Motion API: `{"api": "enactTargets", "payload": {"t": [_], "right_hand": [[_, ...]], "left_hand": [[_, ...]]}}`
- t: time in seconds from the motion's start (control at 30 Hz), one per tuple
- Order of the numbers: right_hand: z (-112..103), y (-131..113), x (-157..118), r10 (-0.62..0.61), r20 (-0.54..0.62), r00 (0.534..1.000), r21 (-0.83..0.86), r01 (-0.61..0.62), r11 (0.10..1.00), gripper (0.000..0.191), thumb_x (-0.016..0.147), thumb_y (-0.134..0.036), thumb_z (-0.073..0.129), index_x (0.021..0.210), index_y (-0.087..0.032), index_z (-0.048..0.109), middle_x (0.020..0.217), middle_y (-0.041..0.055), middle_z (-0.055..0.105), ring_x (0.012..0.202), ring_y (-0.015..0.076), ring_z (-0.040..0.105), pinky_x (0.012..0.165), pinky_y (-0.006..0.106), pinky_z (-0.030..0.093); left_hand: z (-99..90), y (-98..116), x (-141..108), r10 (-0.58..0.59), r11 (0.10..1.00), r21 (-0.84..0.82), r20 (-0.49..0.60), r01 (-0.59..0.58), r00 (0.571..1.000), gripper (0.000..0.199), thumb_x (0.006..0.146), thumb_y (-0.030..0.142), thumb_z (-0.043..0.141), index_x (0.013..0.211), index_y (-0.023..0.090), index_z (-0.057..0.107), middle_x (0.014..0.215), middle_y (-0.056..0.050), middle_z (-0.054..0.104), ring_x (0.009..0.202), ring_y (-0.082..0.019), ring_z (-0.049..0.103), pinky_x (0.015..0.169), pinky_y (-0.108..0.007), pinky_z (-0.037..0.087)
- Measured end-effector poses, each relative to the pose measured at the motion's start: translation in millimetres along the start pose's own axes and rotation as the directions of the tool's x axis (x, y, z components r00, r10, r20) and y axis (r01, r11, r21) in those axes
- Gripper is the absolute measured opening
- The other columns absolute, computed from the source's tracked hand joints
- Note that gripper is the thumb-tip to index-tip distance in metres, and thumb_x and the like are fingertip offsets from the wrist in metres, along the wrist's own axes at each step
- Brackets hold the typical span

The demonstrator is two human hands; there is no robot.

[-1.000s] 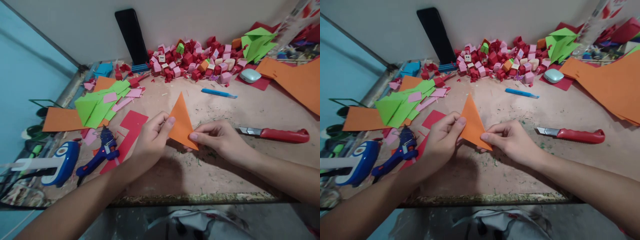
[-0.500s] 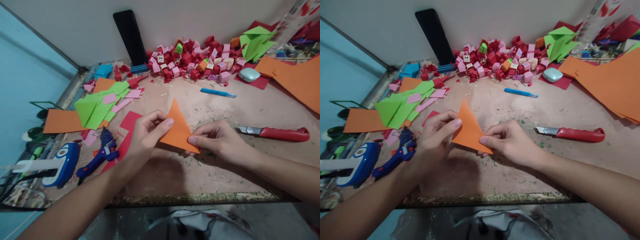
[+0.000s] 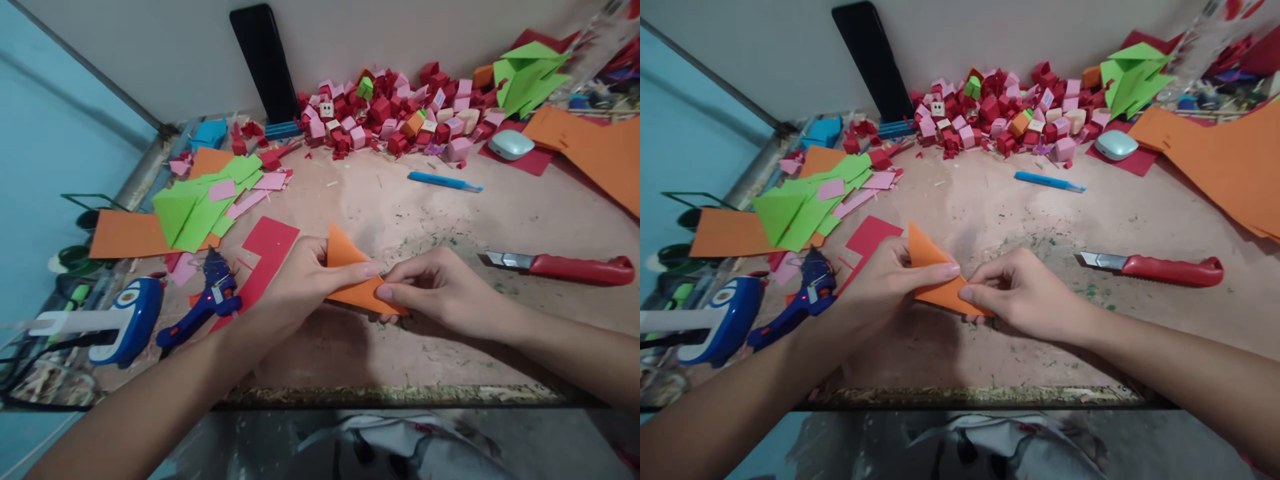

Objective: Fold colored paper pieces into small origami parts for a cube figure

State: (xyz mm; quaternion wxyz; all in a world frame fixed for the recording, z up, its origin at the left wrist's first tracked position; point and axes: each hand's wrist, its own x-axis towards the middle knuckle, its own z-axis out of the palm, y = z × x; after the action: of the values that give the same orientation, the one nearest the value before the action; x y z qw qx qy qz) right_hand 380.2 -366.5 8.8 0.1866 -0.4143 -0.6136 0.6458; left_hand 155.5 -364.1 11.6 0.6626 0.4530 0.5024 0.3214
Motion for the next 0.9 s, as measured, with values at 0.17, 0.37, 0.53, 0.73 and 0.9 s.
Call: {"api": "enactTargets", "payload": {"t": [0.17,0.37,0.53,0.73,0.9], "right_hand": [[-2,-5,-1,0.007,-0.001,1.000,0.014,-0.007,1.000,0.034,0.097,-0.040,0.075,0.079,-0.013,0.081,0.070,0.0066,0.071,0.058,0.0125,0.054,0.052,0.027,0.037],[-3,-4,0,0.017,-0.003,1.000,0.035,-0.017,0.999,0.036,0.098,-0.042,0.073,0.080,-0.012,0.082,0.074,0.0091,0.075,0.061,0.0138,0.058,0.056,0.029,0.041],[-2,-3,2,0.016,0.009,1.000,0.034,-0.016,0.999,0.036,0.094,-0.046,0.077,0.079,-0.013,0.081,0.069,0.0057,0.071,0.060,0.0132,0.053,0.056,0.029,0.038],[1,-2,2,-0.025,-0.053,0.998,0.025,0.026,0.999,0.039,0.097,-0.051,0.073,0.084,-0.015,0.078,0.068,0.0008,0.058,0.060,0.0120,0.046,0.054,0.028,0.034],[2,-1,3,-0.032,-0.042,0.999,0.024,0.033,0.999,0.044,0.098,-0.048,0.073,0.069,-0.015,0.067,0.060,-0.0031,0.047,0.056,0.0091,0.037,0.051,0.027,0.026]], "left_hand": [[-5.1,0,3,0.065,0.990,-0.117,-0.078,-0.074,0.995,0.020,0.079,0.034,0.092,0.077,0.018,0.081,0.077,-0.002,0.076,0.067,-0.013,0.069,0.062,-0.022,0.054],[-6.5,6,7,0.156,0.965,-0.177,-0.214,-0.195,0.964,0.021,0.080,0.032,0.090,0.073,0.017,0.076,0.074,0.000,0.069,0.067,-0.011,0.064,0.064,-0.021,0.052],[-3.1,0,12,0.212,0.950,-0.165,-0.285,-0.266,0.935,0.023,0.080,0.032,0.086,0.071,0.017,0.072,0.074,0.000,0.065,0.066,-0.011,0.058,0.062,-0.022,0.049],[7.2,-2,4,0.219,0.976,0.042,-0.124,-0.215,0.968,0.024,0.086,0.037,0.082,0.074,0.018,0.076,0.074,-0.001,0.066,0.069,-0.013,0.058,0.062,-0.024,0.045],[12.7,-1,-2,0.248,0.948,0.205,0.004,-0.244,0.969,0.023,0.090,0.034,0.078,0.074,0.018,0.079,0.077,-0.004,0.070,0.077,-0.016,0.061,0.066,-0.026,0.047]]}}
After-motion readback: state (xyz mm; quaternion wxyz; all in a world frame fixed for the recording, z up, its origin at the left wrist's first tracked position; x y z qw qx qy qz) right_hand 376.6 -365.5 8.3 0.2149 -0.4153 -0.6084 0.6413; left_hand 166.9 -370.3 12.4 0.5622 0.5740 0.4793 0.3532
